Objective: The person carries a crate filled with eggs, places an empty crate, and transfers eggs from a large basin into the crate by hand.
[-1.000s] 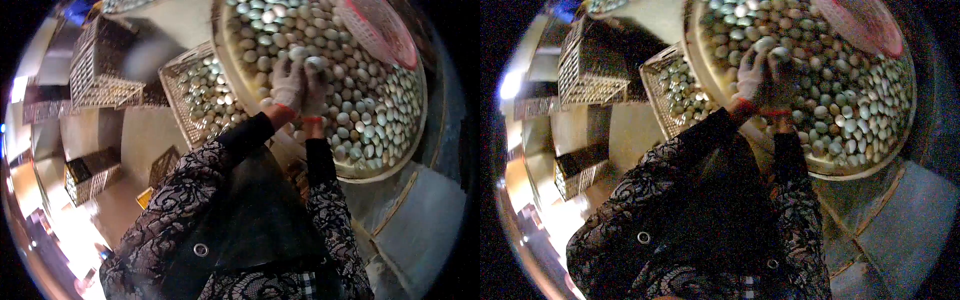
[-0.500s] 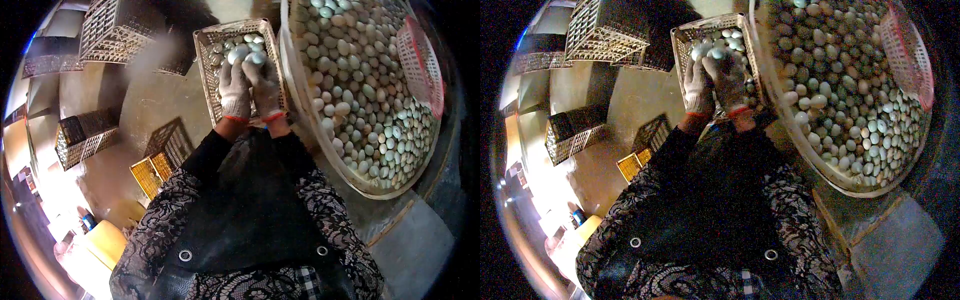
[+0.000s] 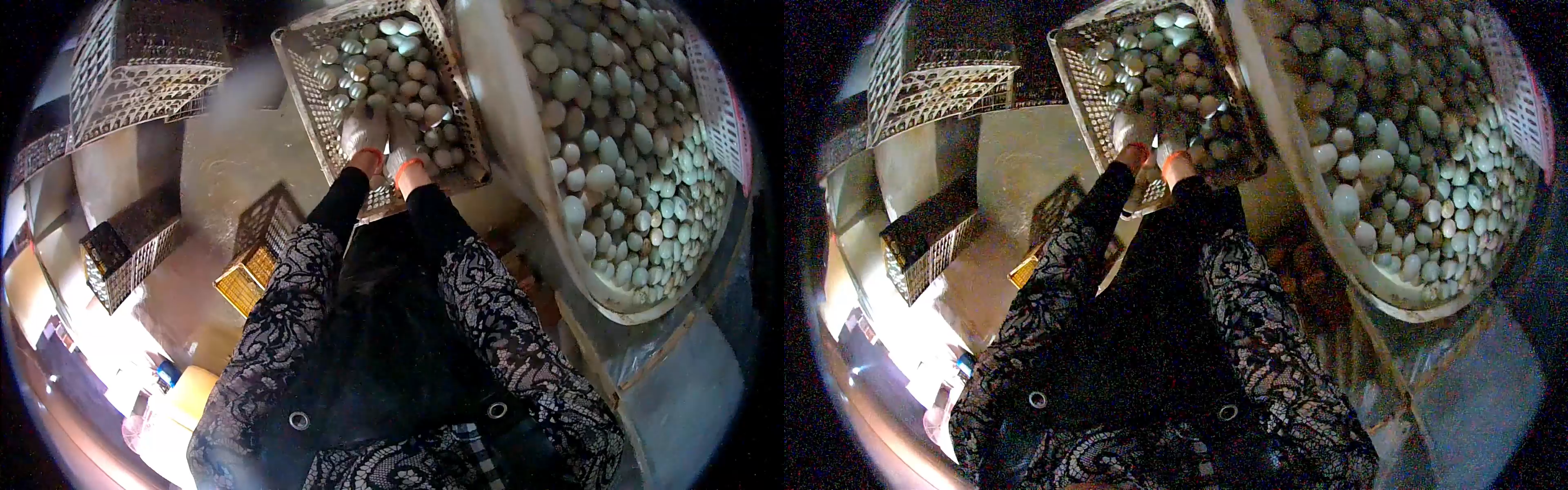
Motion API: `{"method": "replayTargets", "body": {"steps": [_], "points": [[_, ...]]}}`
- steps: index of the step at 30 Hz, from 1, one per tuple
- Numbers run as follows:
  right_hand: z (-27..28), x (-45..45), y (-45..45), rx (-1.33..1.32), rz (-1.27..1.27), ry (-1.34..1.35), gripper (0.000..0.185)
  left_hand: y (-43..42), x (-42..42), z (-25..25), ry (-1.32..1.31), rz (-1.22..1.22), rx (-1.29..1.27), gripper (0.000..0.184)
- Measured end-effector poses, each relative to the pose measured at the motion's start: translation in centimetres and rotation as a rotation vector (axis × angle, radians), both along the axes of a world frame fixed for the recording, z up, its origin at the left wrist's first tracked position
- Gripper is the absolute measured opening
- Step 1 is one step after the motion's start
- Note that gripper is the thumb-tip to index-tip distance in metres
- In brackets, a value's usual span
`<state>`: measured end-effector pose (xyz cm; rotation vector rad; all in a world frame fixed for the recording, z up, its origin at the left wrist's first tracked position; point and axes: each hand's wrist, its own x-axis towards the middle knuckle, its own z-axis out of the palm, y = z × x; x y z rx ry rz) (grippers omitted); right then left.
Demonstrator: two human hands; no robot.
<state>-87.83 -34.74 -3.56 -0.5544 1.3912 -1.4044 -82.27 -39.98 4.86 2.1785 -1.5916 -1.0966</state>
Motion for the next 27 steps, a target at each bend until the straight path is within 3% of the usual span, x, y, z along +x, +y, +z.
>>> {"method": "replayTargets", "body": {"steps": [2,3,5,6,8,9,10,11,12,13,14,15,16,17,18,19,20,21,22,23,24,25,26,27], "points": [[0.0,-1.1,-0.5,0.087,0.137,0.133,0.051,-1.0,0.0,-1.4,-0.288,-0.179,0.030,0.054],[0.2,-1.6,-0.6,0.126,0.227,0.239,0.054,-1.3,0.5,-3.2,-0.264,-0.215,-0.074,0.051],[-0.1,-2.8,-0.5,0.161,0.547,0.705,0.060,-1.7,1.8,-8.4,-0.230,-0.298,-0.280,0.045],[-0.4,-3.2,-0.3,0.152,0.698,0.928,0.064,-1.9,1.6,-5.3,-0.348,-0.379,-0.127,0.045],[-0.6,-3.7,0.3,0.174,0.850,1.024,0.070,-1.2,2.6,-7.0,-0.279,-0.391,-0.142,0.046],[-0.3,-4.2,0.5,0.202,0.881,0.964,0.073,-1.1,3.3,-8.9,-0.186,-0.381,-0.196,0.047],[3.0,-4.3,0.5,0.369,0.771,0.488,0.063,-1.2,4.2,-11.7,-0.065,-0.385,-0.254,0.048],[6.2,-4.4,0.4,0.507,0.398,-0.164,0.052,-1.7,5.6,-16.1,0.095,-0.408,-0.376,0.050],[9.5,-4.5,0.4,0.624,0.037,-0.523,0.042,-1.0,2.4,-4.2,-0.092,-0.311,0.094,0.053],[12.2,-4.9,0.3,0.664,0.126,-0.350,0.041,-1.2,4.1,-7.6,-0.133,-0.469,-0.005,0.053],[12.8,-5.1,0.3,0.705,0.215,-0.177,0.039,-0.9,3.3,-4.9,-0.188,-0.437,-0.053,0.053],[12.4,-5.6,1.5,0.489,0.290,-0.068,0.032,-0.5,2.6,-2.0,-0.242,-0.402,-0.099,0.052],[11.3,-5.9,2.7,0.269,0.339,0.036,0.026,0.3,2.5,-1.7,-0.053,-0.350,-0.413,0.046],[13.0,-6.4,4.8,-0.026,0.260,0.422,0.027,-0.3,1.4,-0.1,-0.023,-0.301,-0.506,0.039],[21.2,-7.7,6.4,0.104,0.194,-0.172,0.025,-0.7,-0.2,2.8,0.005,-0.248,-0.595,0.033],[29.2,-10.2,7.8,0.085,0.300,-0.047,0.024,0.2,-2.3,8.4,0.265,-0.223,-0.721,0.028],[32.1,-11.8,9.6,-0.078,0.215,0.084,0.023,1.4,-4.9,14.5,0.530,-0.199,-0.836,0.025],[33.9,-13.5,11.4,-0.234,0.127,0.213,0.022,1.8,-6.9,18.6,0.635,-0.267,-0.837,0.026],[35.3,-15.9,13.1,-0.133,0.082,0.463,0.021,2.5,-8.6,21.1,0.741,-0.337,-0.834,0.028],[35.6,-18.3,14.5,-0.019,0.035,0.774,0.023,2.8,-10.3,21.7,0.875,-0.425,-0.781,0.026],[35.9,-20.7,15.9,0.132,-0.021,1.069,0.024,4.2,-12.3,24.7,0.784,-0.475,-0.524,0.028],[35.0,-23.6,16.3,0.153,-0.219,0.594,0.030,4.8,-14.7,25.4,0.856,-0.494,-0.248,0.028],[32.5,-26.6,17.3,0.210,-0.181,0.648,0.033,4.9,-16.6,25.6,0.680,-0.671,-0.126,0.033],[30.1,-28.4,17.9,0.237,-0.170,0.673,0.035,4.5,-18.8,22.8,0.512,-0.808,-0.102,0.037]]}}
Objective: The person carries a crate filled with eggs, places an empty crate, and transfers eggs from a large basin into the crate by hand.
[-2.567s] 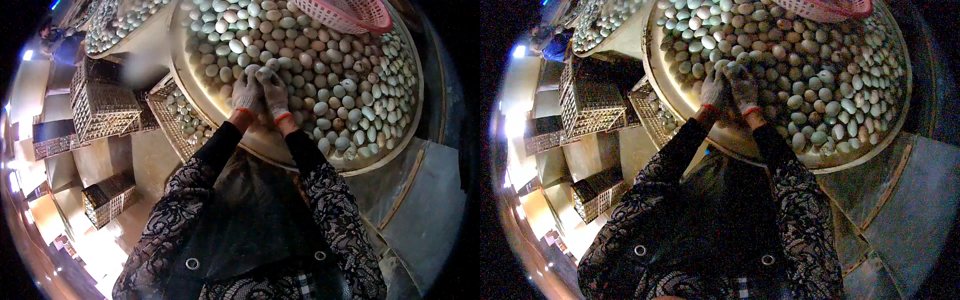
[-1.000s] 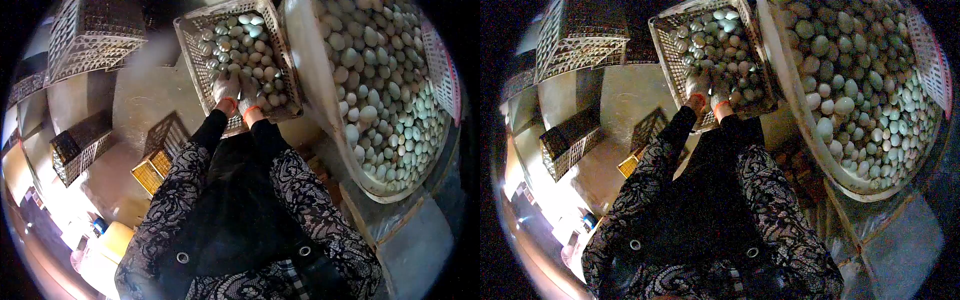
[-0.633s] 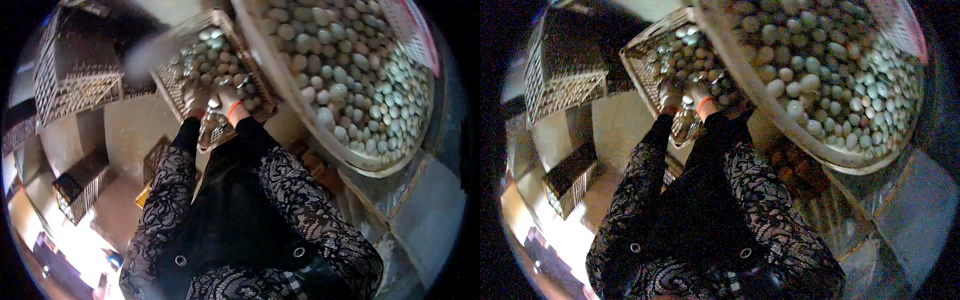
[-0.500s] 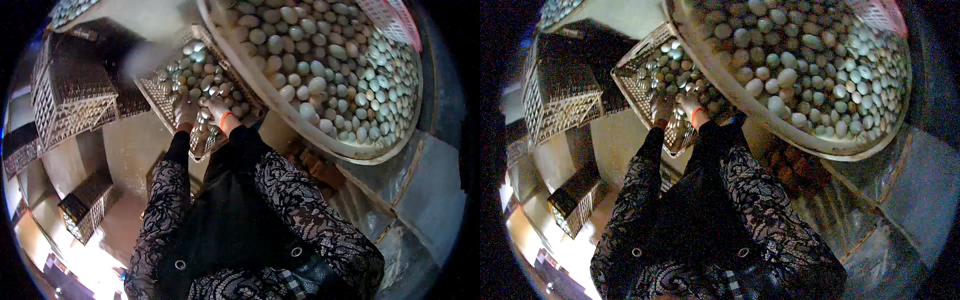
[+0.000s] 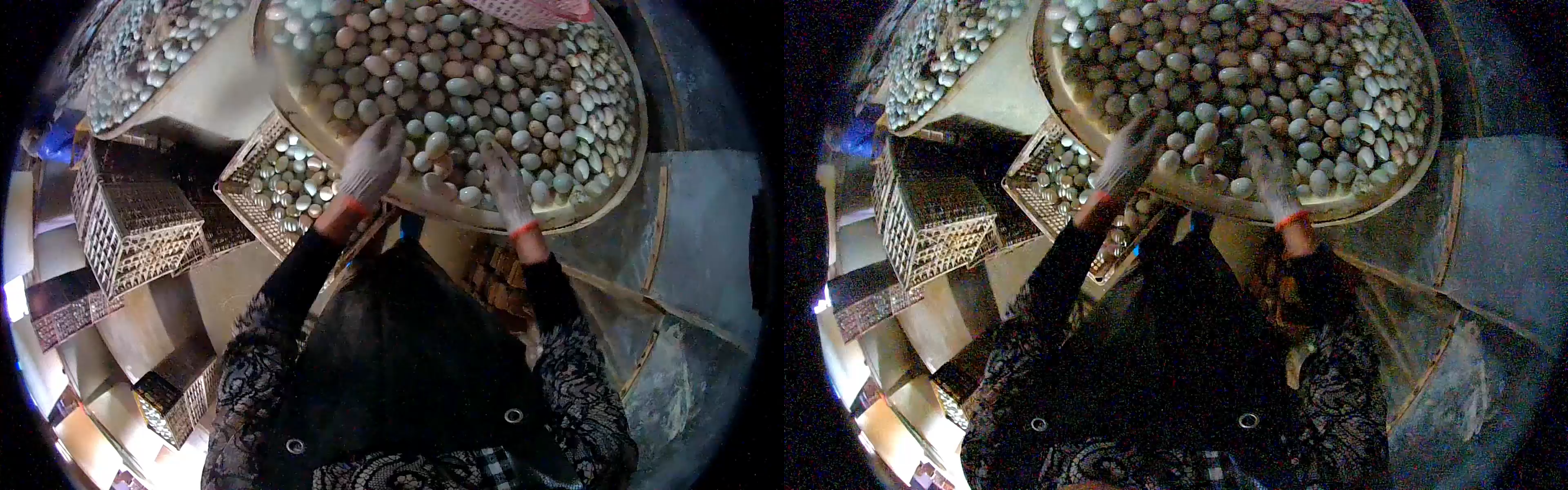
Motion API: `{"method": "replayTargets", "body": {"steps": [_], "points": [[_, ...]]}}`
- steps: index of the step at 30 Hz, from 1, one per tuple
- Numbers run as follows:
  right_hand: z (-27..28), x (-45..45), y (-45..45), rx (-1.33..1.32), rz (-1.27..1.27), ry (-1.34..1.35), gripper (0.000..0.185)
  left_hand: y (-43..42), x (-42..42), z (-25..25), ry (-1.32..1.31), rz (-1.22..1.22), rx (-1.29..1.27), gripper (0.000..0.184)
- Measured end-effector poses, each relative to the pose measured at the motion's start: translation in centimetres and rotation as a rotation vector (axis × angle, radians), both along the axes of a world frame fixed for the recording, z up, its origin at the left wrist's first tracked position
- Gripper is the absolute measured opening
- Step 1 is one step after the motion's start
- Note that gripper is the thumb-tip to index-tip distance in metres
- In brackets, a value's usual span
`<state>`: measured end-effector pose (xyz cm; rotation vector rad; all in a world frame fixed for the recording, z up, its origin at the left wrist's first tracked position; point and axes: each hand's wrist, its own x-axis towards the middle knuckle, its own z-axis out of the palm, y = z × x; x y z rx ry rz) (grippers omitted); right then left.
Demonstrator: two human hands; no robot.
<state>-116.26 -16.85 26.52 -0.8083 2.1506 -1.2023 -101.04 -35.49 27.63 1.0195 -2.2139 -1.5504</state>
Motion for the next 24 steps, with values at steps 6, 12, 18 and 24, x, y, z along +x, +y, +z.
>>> {"method": "replayTargets", "body": {"steps": [6,12,18,24], "points": [[-4.8,-3.6,-2.7,0.260,0.289,0.415,0.052,-1.1,-6.4,-9.0,-0.367,-0.399,-0.518,0.045],[-8.5,-3.5,-7.4,0.353,0.241,0.199,0.056,-0.2,-9.5,-12.2,-0.195,0.183,0.304,0.060],[-11.4,-2.8,-7.3,0.275,0.312,0.819,0.052,2.3,-9.1,-4.9,-0.257,0.186,0.262,0.079],[-11.6,-1.6,-8.8,-0.140,0.127,0.324,0.040,1.5,-9.3,-6.8,-0.069,0.268,0.374,0.079]]}}
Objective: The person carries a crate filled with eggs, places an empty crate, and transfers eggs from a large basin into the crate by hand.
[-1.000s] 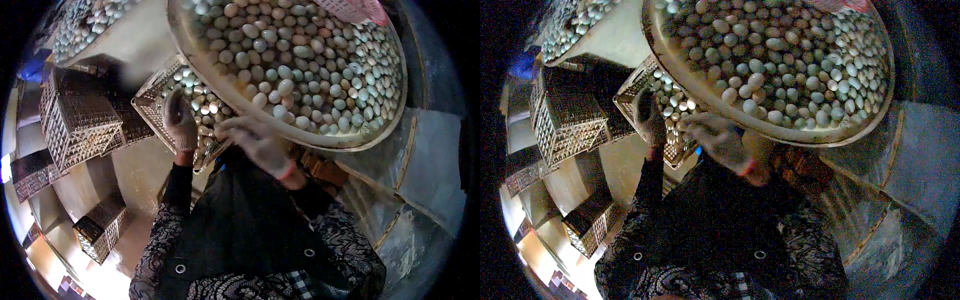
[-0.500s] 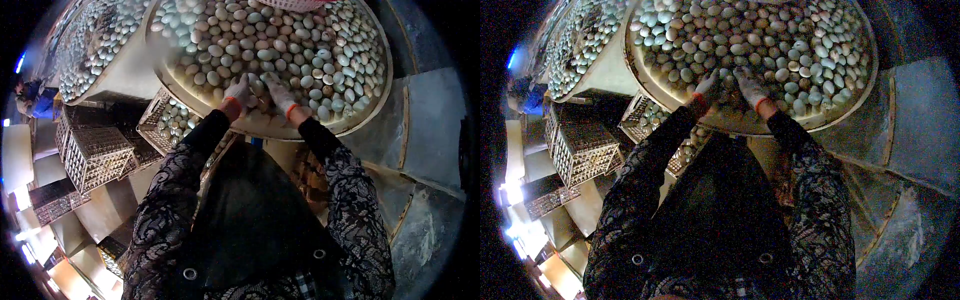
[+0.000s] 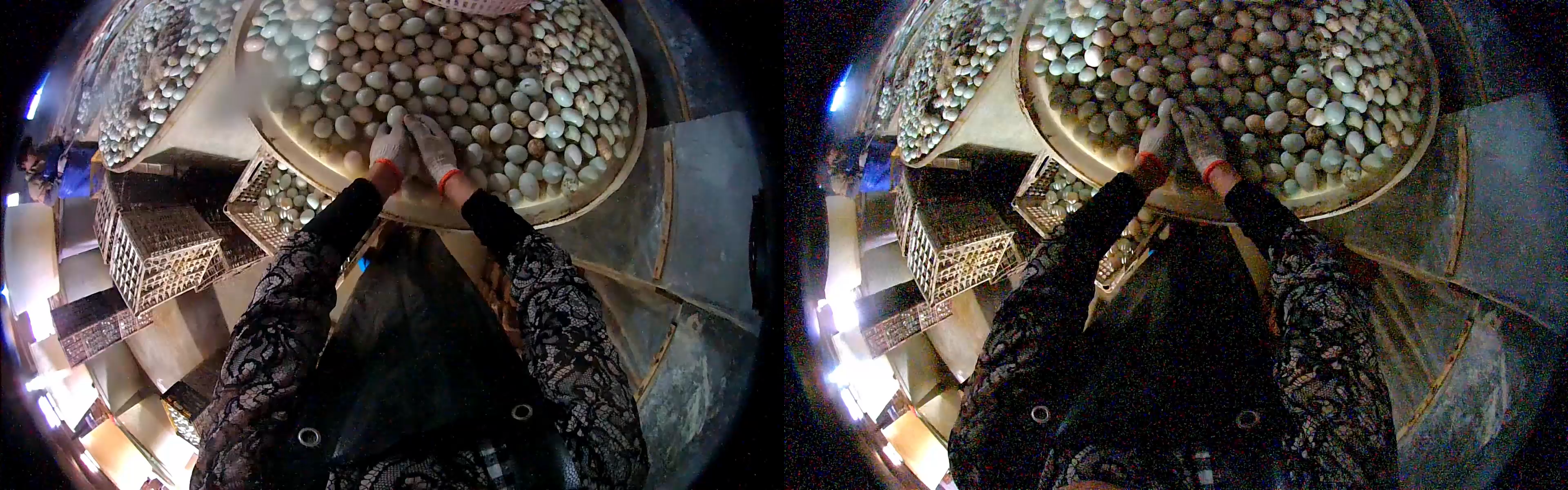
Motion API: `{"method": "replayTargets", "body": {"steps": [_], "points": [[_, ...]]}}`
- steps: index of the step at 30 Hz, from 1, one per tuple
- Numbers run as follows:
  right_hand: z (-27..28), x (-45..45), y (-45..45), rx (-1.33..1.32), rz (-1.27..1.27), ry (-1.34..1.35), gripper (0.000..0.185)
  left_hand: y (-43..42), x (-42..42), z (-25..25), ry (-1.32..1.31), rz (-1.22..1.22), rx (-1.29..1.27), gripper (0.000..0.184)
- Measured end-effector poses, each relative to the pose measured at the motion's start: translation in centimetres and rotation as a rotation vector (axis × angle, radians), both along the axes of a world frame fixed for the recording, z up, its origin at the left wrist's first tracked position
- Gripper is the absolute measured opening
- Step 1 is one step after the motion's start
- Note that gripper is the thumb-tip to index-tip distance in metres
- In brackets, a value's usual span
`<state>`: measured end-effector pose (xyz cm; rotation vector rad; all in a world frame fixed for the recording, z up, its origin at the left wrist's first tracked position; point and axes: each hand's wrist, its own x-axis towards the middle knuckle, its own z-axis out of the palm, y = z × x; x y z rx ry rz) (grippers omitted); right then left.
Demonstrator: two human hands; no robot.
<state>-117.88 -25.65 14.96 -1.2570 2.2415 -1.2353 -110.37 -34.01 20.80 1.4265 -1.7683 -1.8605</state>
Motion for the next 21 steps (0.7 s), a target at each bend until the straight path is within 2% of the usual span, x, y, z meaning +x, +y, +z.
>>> {"method": "replayTargets", "body": {"steps": [1,3,4,5,6,7,9,11,13,14,15,16,17,19,20,21], "points": [[-0.3,0.2,-0.3,-0.090,-0.022,-0.243,0.037,-0.3,0.0,-0.5,0.088,0.011,0.037,0.080],[-4.3,-0.6,-1.6,0.002,-0.034,0.277,0.035,-0.2,0.1,-0.3,0.103,0.035,0.065,0.075],[-2.2,-0.3,-1.5,-0.001,-0.030,0.279,0.035,-0.2,0.2,-0.3,0.117,0.056,0.096,0.071],[1.9,0.1,-1.3,0.064,-0.127,-0.110,0.036,-0.6,0.3,-0.8,0.120,0.058,0.091,0.071],[4.8,0.8,-0.9,0.133,-0.219,-0.505,0.036,-0.8,0.7,-1.7,0.159,-0.080,-0.119,0.067],[5.9,1.3,-0.5,0.134,-0.214,-0.508,0.036,-1.0,1.0,-2.0,0.176,-0.152,-0.222,0.066],[7.2,1.6,0.1,0.106,-0.138,-0.314,0.038,-1.1,1.3,-2.1,0.149,-0.283,-0.441,0.065],[6.8,1.3,-0.1,0.063,-0.108,-0.252,0.038,-1.1,1.3,-2.1,0.102,-0.345,-0.552,0.068],[6.5,1.4,0.0,0.021,-0.077,-0.197,0.038,-0.9,1.4,-1.8,0.197,-0.306,-0.711,0.068],[6.8,1.4,0.2,0.080,-0.083,0.067,0.036,-0.6,1.6,-0.7,0.227,-0.291,-0.763,0.069],[7.1,1.4,0.3,0.136,-0.088,0.333,0.034,-0.2,1.7,0.5,0.263,-0.295,-0.733,0.069],[7.4,1.3,0.3,0.137,-0.082,0.334,0.034,0.0,1.6,1.8,0.280,-0.293,-0.719,0.070],[7.6,1.1,0.1,0.079,-0.106,0.109,0.033,0.3,1.4,2.9,0.298,-0.291,-0.703,0.070],[7.4,0.5,0.1,0.025,-0.122,-0.113,0.031,0.8,1.0,4.0,0.325,-0.249,-0.590,0.070],[7.1,0.1,0.3,0.008,-0.084,0.053,0.031,1.2,0.9,4.2,0.336,-0.231,-0.553,0.070],[6.8,-0.3,0.3,-0.013,-0.046,0.221,0.030,1.5,0.7,4.4,0.310,-0.116,-0.406,0.061]]}}
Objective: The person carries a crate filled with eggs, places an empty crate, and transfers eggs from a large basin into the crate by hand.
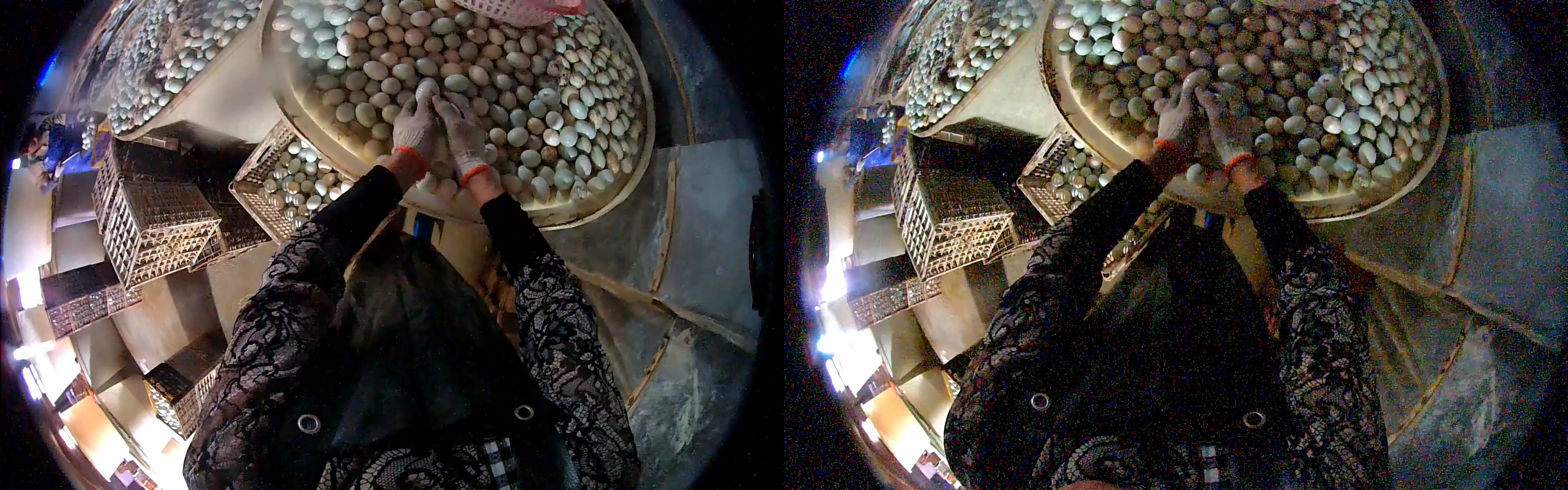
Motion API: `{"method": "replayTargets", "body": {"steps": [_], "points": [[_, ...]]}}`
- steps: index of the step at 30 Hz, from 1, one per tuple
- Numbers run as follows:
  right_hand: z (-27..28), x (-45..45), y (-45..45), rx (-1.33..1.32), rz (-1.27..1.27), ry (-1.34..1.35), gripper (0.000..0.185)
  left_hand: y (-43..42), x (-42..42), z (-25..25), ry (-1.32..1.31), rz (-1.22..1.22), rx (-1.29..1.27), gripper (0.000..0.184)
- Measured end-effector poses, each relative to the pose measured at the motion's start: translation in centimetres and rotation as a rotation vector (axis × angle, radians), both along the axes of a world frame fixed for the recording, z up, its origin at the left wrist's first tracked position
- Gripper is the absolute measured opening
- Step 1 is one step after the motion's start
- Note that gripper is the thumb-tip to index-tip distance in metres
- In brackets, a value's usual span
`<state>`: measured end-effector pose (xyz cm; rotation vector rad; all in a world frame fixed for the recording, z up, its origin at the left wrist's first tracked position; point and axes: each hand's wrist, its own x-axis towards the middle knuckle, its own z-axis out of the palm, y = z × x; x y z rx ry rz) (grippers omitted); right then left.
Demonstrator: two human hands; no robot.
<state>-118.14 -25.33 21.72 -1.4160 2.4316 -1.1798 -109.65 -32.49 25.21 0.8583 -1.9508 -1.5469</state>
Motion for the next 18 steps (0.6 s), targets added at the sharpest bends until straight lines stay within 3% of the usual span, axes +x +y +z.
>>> {"method": "replayTargets", "body": {"steps": [1,3,6,7,11,13,14,16,17,18], "points": [[1.4,0.2,0.1,0.048,-0.095,-0.349,0.030,0.2,-0.2,0.4,-0.011,0.092,0.161,0.058],[1.6,0.8,0.6,0.028,-0.098,-0.354,0.029,0.3,-0.1,0.8,0.021,0.112,0.449,0.061],[0.4,0.7,1.5,-0.038,-0.076,-0.375,0.029,1.0,-0.6,-1.1,0.177,0.114,0.629,0.060],[0.7,0.5,1.5,-0.070,-0.060,-0.374,0.029,1.2,-0.6,-0.8,0.177,0.113,0.626,0.060],[3.1,0.2,1.2,0.022,-0.135,-0.443,0.026,0.7,-0.5,-0.2,0.198,0.016,0.045,0.052],[1.8,-0.7,0.8,0.103,-0.145,0.640,0.042,-0.1,-0.7,-0.2,0.213,-0.048,-0.136,0.056],[3.9,-0.1,0.2,0.096,-0.132,0.644,0.042,-0.6,-0.5,0.6,0.202,-0.046,-0.110,0.057],[7.8,1.3,-1.5,-0.160,-0.161,-0.285,0.039,-1.9,0.6,2.2,0.185,-0.006,-0.091,0.058],[8.3,2.1,-2.3,-0.287,-0.063,-0.266,0.039,-2.3,1.7,4.1,0.230,0.034,-0.171,0.058],[8.7,2.8,-3.0,-0.405,0.044,-0.249,0.039,-2.5,2.7,6.0,0.237,0.128,0.104,0.050]]}}
